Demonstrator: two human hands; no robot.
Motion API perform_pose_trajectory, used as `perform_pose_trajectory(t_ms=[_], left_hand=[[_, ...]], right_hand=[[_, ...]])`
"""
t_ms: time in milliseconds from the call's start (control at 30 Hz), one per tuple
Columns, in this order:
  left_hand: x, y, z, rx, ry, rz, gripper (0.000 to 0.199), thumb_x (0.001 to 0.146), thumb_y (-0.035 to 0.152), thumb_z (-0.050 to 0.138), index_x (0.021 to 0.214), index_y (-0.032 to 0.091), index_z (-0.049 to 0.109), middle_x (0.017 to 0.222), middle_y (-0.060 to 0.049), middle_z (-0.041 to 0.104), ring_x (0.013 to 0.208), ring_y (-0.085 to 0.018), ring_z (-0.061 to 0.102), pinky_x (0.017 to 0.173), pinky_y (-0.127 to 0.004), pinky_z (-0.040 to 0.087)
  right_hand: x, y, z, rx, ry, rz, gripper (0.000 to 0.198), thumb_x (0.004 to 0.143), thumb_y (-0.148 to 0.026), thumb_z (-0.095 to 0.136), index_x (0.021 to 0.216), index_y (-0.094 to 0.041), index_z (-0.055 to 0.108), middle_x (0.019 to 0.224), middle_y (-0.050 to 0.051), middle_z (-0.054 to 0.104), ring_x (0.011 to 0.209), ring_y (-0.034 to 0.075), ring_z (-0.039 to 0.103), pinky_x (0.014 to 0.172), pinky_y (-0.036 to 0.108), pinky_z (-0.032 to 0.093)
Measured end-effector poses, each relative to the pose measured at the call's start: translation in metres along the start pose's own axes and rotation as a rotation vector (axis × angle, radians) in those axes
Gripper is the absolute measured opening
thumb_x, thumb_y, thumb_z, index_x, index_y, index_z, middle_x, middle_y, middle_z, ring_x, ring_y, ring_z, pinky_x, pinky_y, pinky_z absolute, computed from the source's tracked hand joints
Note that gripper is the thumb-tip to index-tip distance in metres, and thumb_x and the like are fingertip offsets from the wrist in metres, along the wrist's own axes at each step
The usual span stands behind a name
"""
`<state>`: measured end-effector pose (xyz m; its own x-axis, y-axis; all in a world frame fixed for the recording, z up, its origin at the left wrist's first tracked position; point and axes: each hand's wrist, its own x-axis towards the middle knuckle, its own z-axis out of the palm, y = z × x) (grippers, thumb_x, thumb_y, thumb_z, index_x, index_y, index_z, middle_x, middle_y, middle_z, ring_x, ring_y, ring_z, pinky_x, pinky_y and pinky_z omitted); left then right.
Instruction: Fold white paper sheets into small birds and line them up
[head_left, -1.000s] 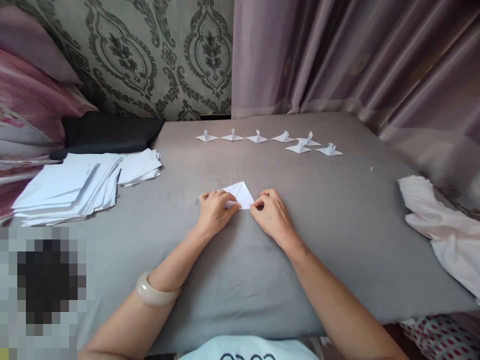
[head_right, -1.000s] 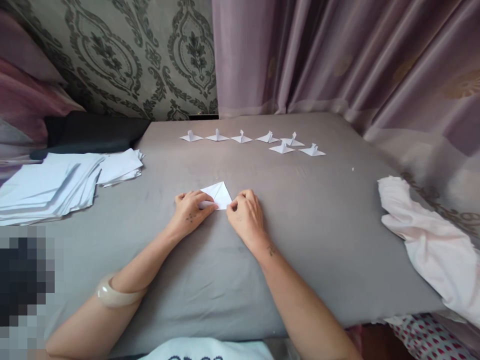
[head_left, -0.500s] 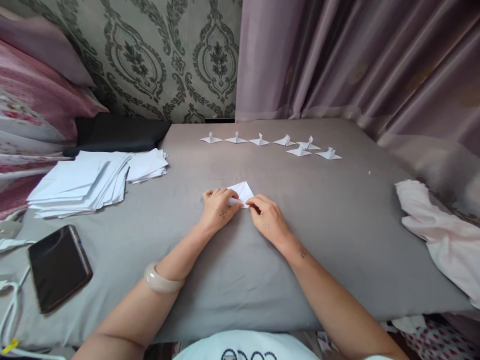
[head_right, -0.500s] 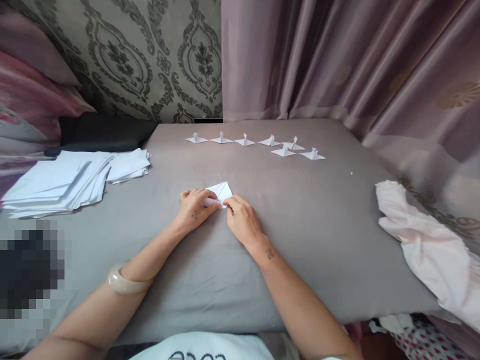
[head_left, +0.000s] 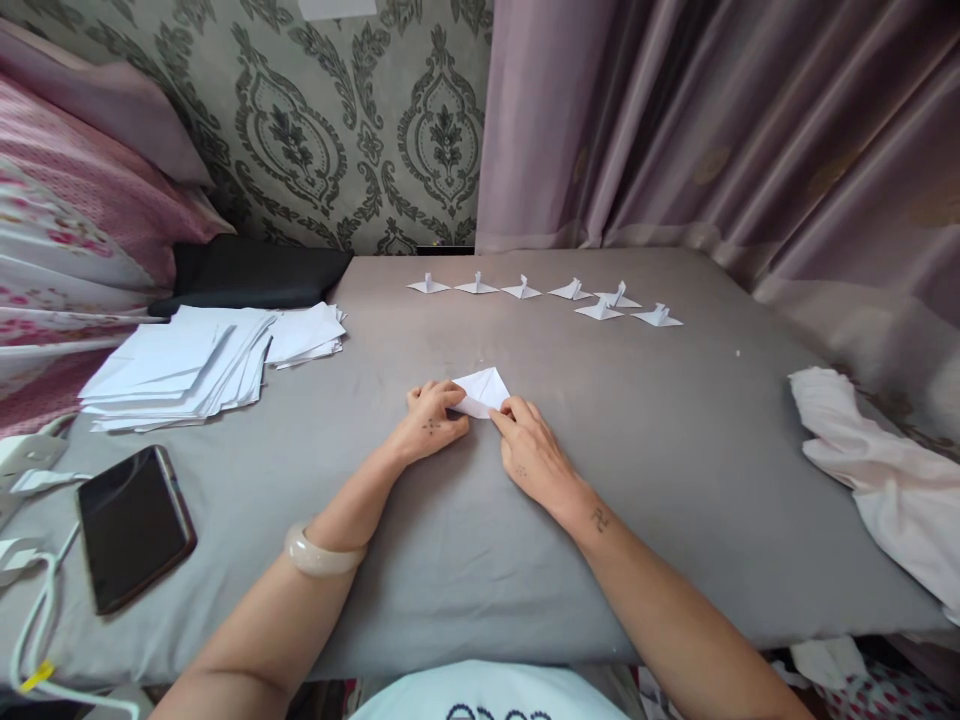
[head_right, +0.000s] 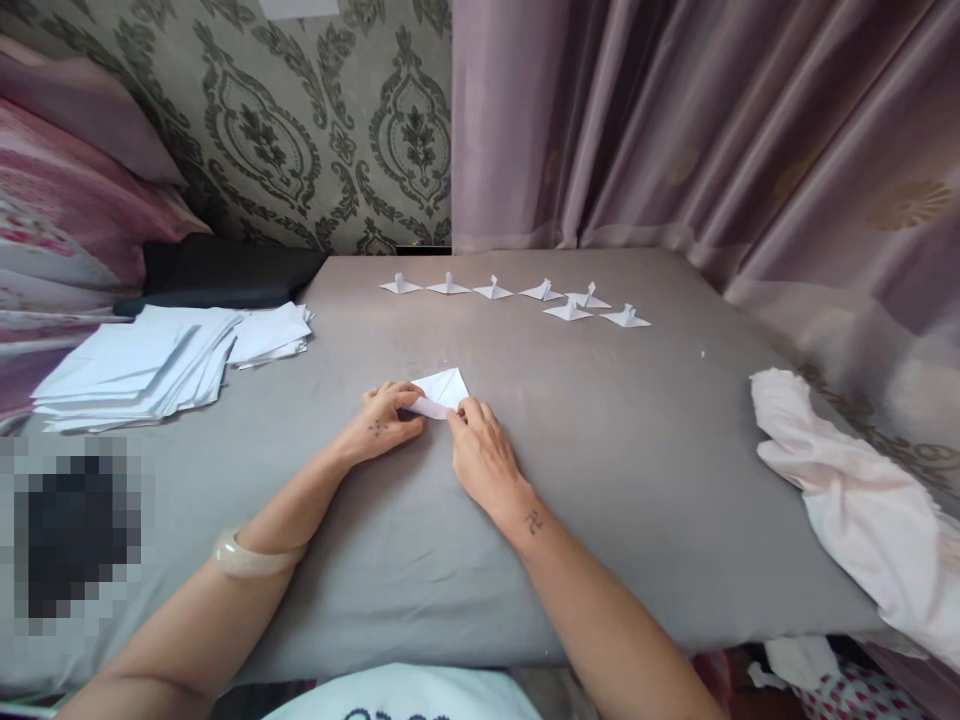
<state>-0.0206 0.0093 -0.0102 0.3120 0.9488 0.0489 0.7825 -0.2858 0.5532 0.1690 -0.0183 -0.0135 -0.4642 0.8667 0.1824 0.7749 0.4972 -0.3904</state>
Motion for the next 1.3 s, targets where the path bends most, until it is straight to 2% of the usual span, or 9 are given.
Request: perform_pose_trajectory(t_ms=[133,400,500,600,700,833,967,1200,1300], left_hand=[[0.002,0.004,0.001,-0.021,0.011,-0.001,0.020,0.072,0.014,0.051,0.082,0.021,0.066,0.104,-0.002,0.064,0.099,-0.023,0.050,0.094,-0.046,0.025],[0.003,0.002,0.003,0.034,0.048,0.115,0.018,0.075,0.015,0.053,0.087,0.022,0.066,0.107,-0.003,0.063,0.102,-0.023,0.049,0.094,-0.046,0.027],[0.002,0.003,0.005,0.144,0.156,0.195,0.022,0.079,0.017,0.056,0.096,0.026,0.067,0.122,-0.005,0.056,0.113,-0.027,0.044,0.097,-0.047,0.027],[0.000,0.004,0.006,0.280,0.331,0.208,0.040,0.082,0.027,0.062,0.122,0.028,0.057,0.137,-0.011,0.042,0.123,-0.032,0.035,0.099,-0.048,0.026],[-0.002,0.004,0.006,0.338,0.413,0.191,0.046,0.084,0.035,0.063,0.127,0.022,0.050,0.131,-0.015,0.045,0.118,-0.031,0.040,0.096,-0.045,0.028],[-0.003,0.005,0.007,0.312,0.264,0.327,0.019,0.095,0.032,0.046,0.103,0.020,0.059,0.106,-0.009,0.062,0.096,-0.021,0.052,0.087,-0.038,0.032],[-0.003,0.007,0.009,0.263,0.117,0.420,0.027,0.099,0.026,0.037,0.100,0.019,0.063,0.102,-0.006,0.068,0.091,-0.018,0.057,0.085,-0.035,0.032],[-0.005,0.010,0.008,0.255,0.068,0.427,0.032,0.098,0.024,0.035,0.100,0.018,0.067,0.101,-0.008,0.069,0.089,-0.018,0.061,0.087,-0.036,0.035],[-0.006,0.014,0.006,0.293,0.038,0.420,0.033,0.098,0.023,0.035,0.101,0.019,0.068,0.096,-0.008,0.068,0.089,-0.019,0.060,0.087,-0.036,0.036]], right_hand=[[0.000,-0.001,-0.003,-0.022,-0.027,-0.008,0.043,0.086,-0.001,0.033,0.117,-0.015,0.061,0.107,0.013,0.056,0.099,0.022,0.049,0.087,0.034,0.046],[-0.001,-0.001,-0.007,-0.022,-0.058,-0.019,0.043,0.088,-0.003,0.033,0.121,-0.012,0.059,0.110,0.013,0.056,0.101,0.022,0.050,0.090,0.034,0.046],[-0.001,-0.001,-0.007,-0.025,-0.063,-0.016,0.044,0.088,-0.003,0.033,0.122,-0.012,0.058,0.111,0.013,0.055,0.102,0.022,0.050,0.091,0.035,0.046],[-0.003,-0.002,-0.007,-0.034,-0.071,-0.004,0.042,0.087,-0.004,0.034,0.120,-0.014,0.059,0.114,0.013,0.054,0.103,0.023,0.049,0.090,0.035,0.046],[-0.004,-0.003,-0.008,-0.033,-0.074,0.003,0.042,0.088,-0.004,0.034,0.119,-0.016,0.060,0.115,0.012,0.053,0.101,0.022,0.049,0.088,0.034,0.047],[-0.005,-0.002,-0.008,-0.060,-0.068,0.017,0.039,0.088,-0.005,0.035,0.113,-0.018,0.061,0.115,0.012,0.053,0.101,0.023,0.049,0.084,0.035,0.047],[-0.005,-0.002,-0.008,-0.100,-0.081,0.024,0.038,0.086,-0.004,0.036,0.111,-0.019,0.060,0.111,0.013,0.053,0.098,0.025,0.049,0.081,0.037,0.047],[-0.011,-0.002,-0.024,-0.080,-0.151,0.002,0.041,0.084,-0.002,0.034,0.112,-0.018,0.058,0.112,0.012,0.054,0.098,0.023,0.050,0.082,0.036,0.045],[-0.014,0.001,-0.033,-0.058,-0.193,0.049,0.042,0.084,-0.002,0.035,0.114,-0.019,0.059,0.118,0.013,0.053,0.101,0.022,0.050,0.082,0.035,0.045]])
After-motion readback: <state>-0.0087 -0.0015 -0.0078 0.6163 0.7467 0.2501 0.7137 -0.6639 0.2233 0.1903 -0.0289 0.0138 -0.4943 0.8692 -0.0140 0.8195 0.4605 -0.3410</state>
